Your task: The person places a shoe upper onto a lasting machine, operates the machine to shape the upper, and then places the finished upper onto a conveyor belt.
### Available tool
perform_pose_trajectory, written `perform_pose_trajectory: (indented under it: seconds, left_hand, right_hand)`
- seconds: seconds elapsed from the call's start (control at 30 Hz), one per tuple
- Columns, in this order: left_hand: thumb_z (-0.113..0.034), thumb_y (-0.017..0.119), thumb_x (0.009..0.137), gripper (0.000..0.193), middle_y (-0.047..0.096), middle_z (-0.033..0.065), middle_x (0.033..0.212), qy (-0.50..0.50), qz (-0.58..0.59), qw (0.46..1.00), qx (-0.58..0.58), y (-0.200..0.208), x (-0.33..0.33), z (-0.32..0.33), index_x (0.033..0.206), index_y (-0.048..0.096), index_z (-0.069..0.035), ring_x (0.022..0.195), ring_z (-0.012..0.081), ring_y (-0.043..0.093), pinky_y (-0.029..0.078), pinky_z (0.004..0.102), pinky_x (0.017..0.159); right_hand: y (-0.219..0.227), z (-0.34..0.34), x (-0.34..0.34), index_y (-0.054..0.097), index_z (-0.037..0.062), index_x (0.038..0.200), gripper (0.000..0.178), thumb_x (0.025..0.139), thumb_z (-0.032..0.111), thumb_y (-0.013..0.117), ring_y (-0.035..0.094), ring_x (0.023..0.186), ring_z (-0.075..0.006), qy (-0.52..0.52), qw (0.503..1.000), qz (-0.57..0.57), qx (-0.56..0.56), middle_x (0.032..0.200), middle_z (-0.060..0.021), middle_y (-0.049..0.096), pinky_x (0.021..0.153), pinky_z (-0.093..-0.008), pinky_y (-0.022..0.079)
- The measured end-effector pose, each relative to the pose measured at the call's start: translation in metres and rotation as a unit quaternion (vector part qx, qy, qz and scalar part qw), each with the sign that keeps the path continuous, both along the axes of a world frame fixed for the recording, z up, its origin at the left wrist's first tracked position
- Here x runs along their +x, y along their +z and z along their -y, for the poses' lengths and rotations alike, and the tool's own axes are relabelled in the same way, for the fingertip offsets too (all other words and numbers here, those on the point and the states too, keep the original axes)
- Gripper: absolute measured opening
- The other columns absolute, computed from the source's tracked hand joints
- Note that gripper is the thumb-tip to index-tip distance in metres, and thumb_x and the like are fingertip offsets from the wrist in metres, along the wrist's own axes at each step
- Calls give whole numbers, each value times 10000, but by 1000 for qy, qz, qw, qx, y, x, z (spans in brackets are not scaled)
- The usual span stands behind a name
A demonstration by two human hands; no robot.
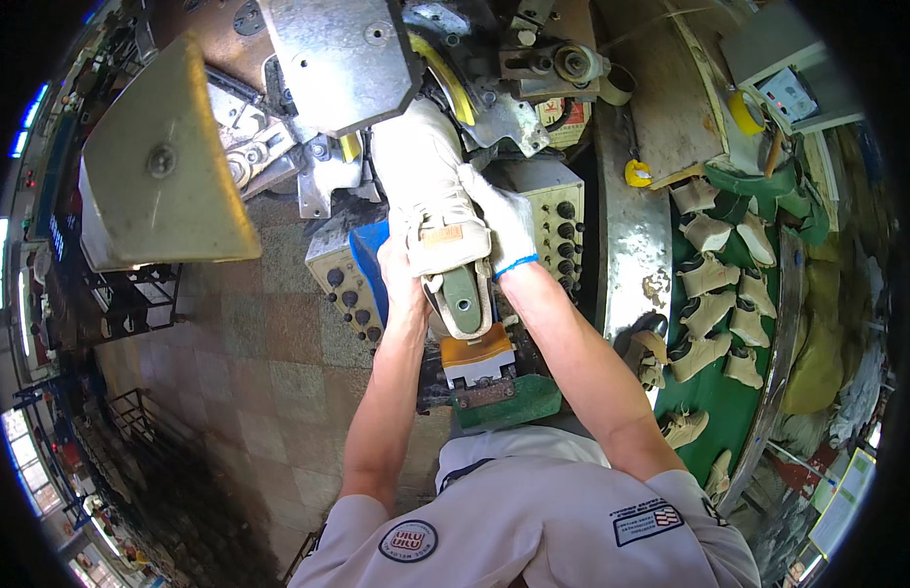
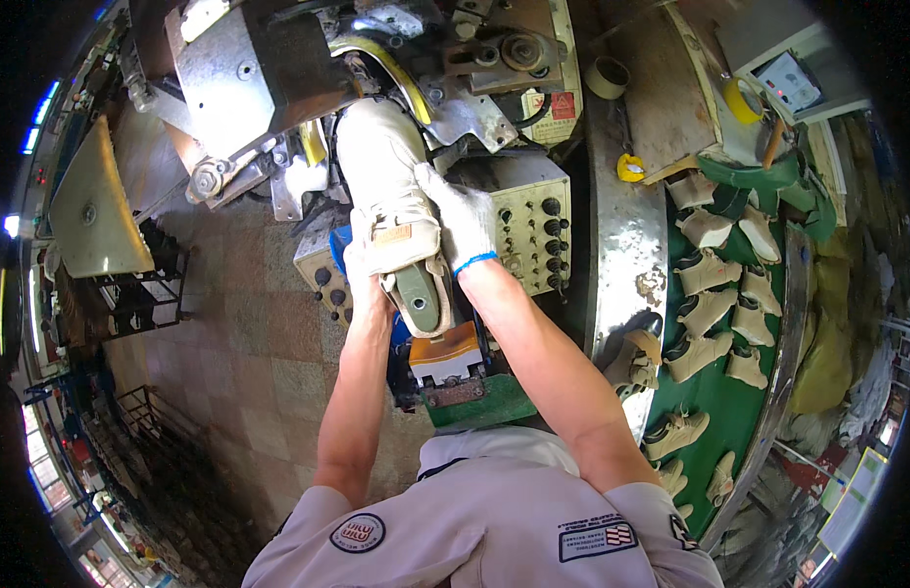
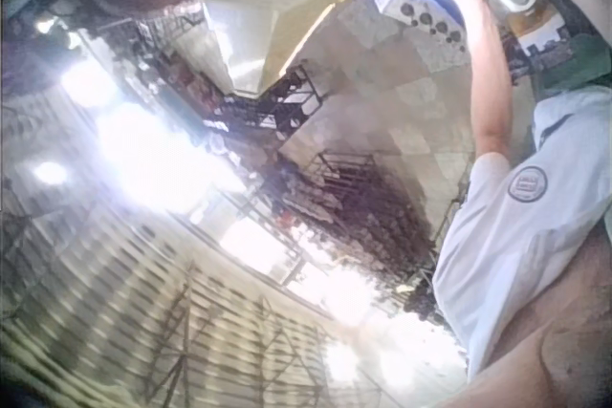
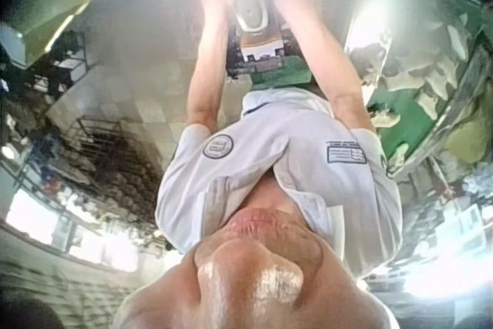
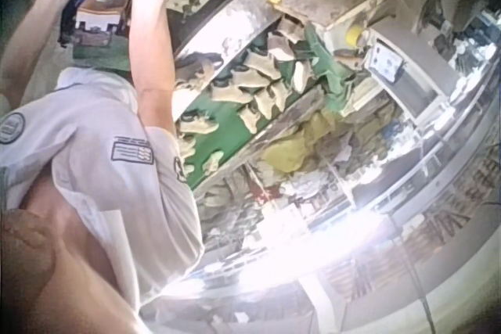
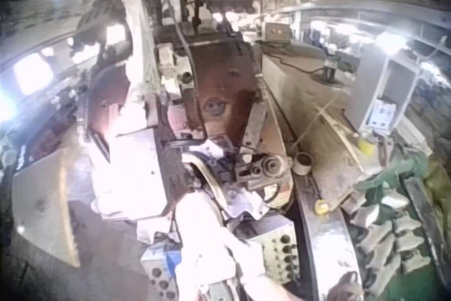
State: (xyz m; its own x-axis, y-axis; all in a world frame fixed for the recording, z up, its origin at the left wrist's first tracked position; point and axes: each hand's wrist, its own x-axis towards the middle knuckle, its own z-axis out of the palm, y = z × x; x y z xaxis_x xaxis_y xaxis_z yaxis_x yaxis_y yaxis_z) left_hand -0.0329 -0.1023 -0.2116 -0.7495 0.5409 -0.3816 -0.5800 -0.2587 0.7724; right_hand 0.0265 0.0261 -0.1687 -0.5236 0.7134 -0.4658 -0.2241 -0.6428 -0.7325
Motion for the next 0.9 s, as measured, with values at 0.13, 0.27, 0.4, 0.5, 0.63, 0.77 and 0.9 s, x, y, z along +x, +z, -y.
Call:
perform_pose_trajectory:
  seconds: [0.13, 0.27, 0.4, 0.5, 0.63, 0.77, 0.9]
  left_hand:
    - [-366, 516, 1063, 422, 706, 86, 996, 16, -49, 999, 15, -4, 0, 1, 1089, 668, 27, 873, 149, 697, 577, 291, 765]
    - [-378, 557, 1039, 479, 703, 126, 1082, 9, -109, 990, -88, -16, 4, 16, 1197, 635, 68, 969, 201, 682, 538, 315, 878]
    - [-427, 701, 911, 738, 654, 262, 1272, 5, -223, 884, -411, -102, 58, 96, 1407, 494, 78, 1176, 340, 642, 494, 415, 987]
    - [-489, 771, 808, 886, 611, 318, 1305, -85, -126, 874, -461, -175, 100, 119, 1429, 467, 65, 1238, 410, 602, 480, 447, 1004]
    - [-448, 705, 856, 634, 667, 268, 1127, -104, -207, 855, -465, -210, 107, 117, 1268, 563, 12, 1075, 400, 656, 516, 463, 903]
    - [-484, 689, 855, 521, 722, 230, 913, -159, -344, 765, -520, -168, 94, 112, 1042, 655, 1, 888, 419, 703, 549, 498, 790]
    - [-619, 821, 692, 736, 725, 246, 892, -146, -364, 701, -596, -66, 85, 156, 993, 681, 39, 865, 418, 713, 555, 498, 783]
  right_hand:
    - [0, -1, -3, 747, -48, 949, 355, 861, 285, 832, 636, 764, -125, 9, 1000, 22, 1, 919, -60, 723, 695, -294, 533]
    - [-18, -2, 14, 700, -80, 1110, 510, 862, 347, 828, 673, 942, -183, -9, 999, 29, -13, 1102, -114, 723, 807, -340, 547]
    - [-34, 2, 131, 536, -93, 1327, 561, 973, 314, 687, 660, 1134, -324, -60, 994, 83, 29, 1268, -206, 634, 854, -414, 608]
    - [-48, 7, 212, 528, -111, 1297, 481, 998, 249, 641, 697, 1048, -348, -94, 992, 83, 12, 1257, -231, 633, 799, -407, 606]
    - [-47, 4, 262, 572, -96, 1251, 455, 992, 269, 648, 695, 1044, -349, -50, 995, 89, 17, 1234, -226, 646, 778, -424, 592]
    - [-31, -8, 275, 584, -89, 1235, 419, 983, 239, 653, 691, 1028, -366, -53, 992, 108, 24, 1221, -229, 651, 767, -439, 595]
    - [-8, 1, 272, 552, -114, 1301, 428, 1007, 196, 589, 695, 1044, -372, 41, 997, 16, 64, 1235, -239, 644, 803, -418, 607]
